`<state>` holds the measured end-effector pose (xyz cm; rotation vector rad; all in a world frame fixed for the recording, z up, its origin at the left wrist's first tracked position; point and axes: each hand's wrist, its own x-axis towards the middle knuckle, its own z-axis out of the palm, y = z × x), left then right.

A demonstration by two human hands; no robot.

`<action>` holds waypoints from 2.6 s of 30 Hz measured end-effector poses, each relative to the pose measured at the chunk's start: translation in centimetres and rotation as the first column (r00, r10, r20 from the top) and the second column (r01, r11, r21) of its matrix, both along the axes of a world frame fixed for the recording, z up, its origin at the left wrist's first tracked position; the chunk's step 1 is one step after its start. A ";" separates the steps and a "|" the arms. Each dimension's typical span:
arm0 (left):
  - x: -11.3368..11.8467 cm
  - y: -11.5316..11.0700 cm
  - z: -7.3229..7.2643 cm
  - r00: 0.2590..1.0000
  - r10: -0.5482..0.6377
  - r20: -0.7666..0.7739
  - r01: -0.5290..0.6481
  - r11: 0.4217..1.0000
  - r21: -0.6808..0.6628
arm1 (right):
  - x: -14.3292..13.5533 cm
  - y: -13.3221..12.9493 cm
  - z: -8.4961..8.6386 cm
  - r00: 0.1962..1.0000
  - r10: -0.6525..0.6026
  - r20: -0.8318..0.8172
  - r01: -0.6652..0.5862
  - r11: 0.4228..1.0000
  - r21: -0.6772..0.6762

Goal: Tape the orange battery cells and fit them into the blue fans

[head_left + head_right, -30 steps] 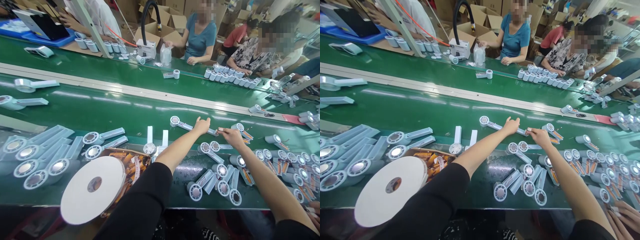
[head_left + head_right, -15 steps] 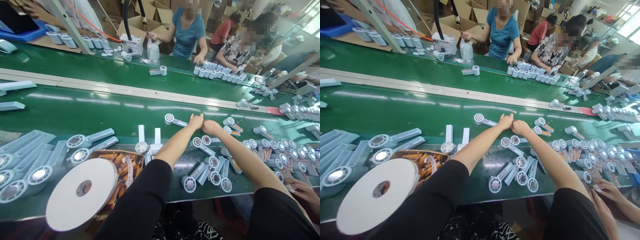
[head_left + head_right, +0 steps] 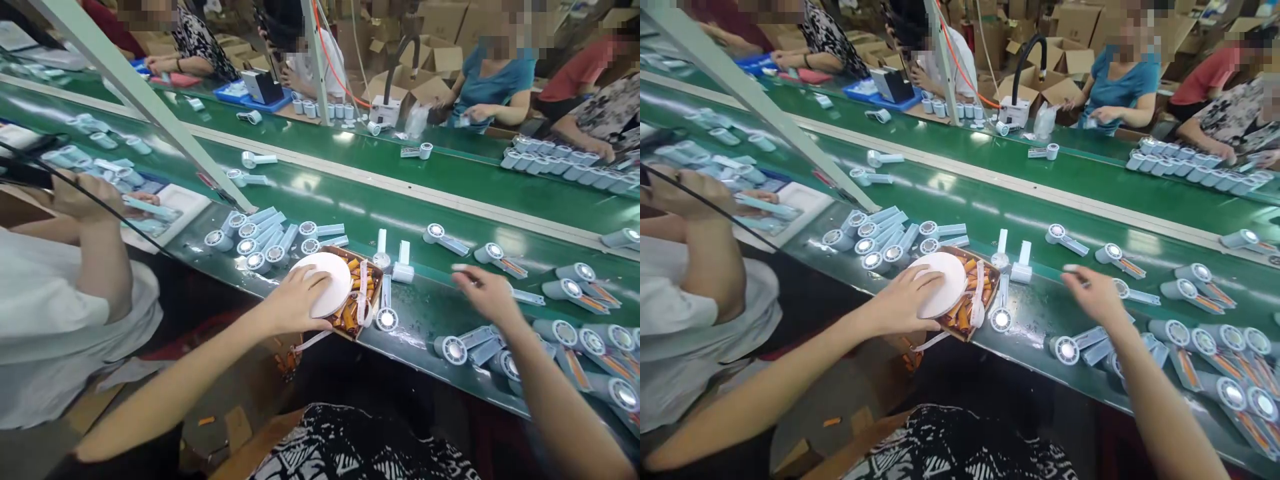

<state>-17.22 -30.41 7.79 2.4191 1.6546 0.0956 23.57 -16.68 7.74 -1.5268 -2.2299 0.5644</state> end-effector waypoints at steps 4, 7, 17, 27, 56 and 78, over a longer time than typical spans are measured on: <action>0.6 -3.7 -4.2 0.970 0.221 -0.100 -0.216 0.975 0.053 | -10.2 -5.3 -0.7 0.922 0.327 0.208 -0.283 0.934 -0.216; 1.0 -4.1 -5.5 0.956 0.287 -0.062 -0.281 0.956 0.082 | -15.0 -7.6 -1.2 0.805 0.537 0.251 -0.473 0.837 -0.276; -2.7 -5.3 -4.8 0.917 0.307 0.255 -0.385 0.847 0.365 | -13.3 -13.2 0.5 0.563 0.796 -0.221 -0.822 0.511 -0.251; -1.8 -7.0 -4.3 0.873 0.321 0.366 -0.459 0.793 0.401 | -16.6 -6.5 -4.4 0.886 0.391 0.252 -0.366 0.920 -0.140; 4.0 -5.8 -3.9 0.945 0.298 0.137 -0.324 0.783 0.530 | -14.4 -9.6 -0.6 0.577 -0.198 -0.792 -0.164 0.922 -0.351; 3.0 2.5 -0.4 0.992 0.130 0.007 -0.126 0.946 0.300 | 4.8 -5.3 -0.6 0.103 -0.231 -0.967 0.414 0.894 -0.170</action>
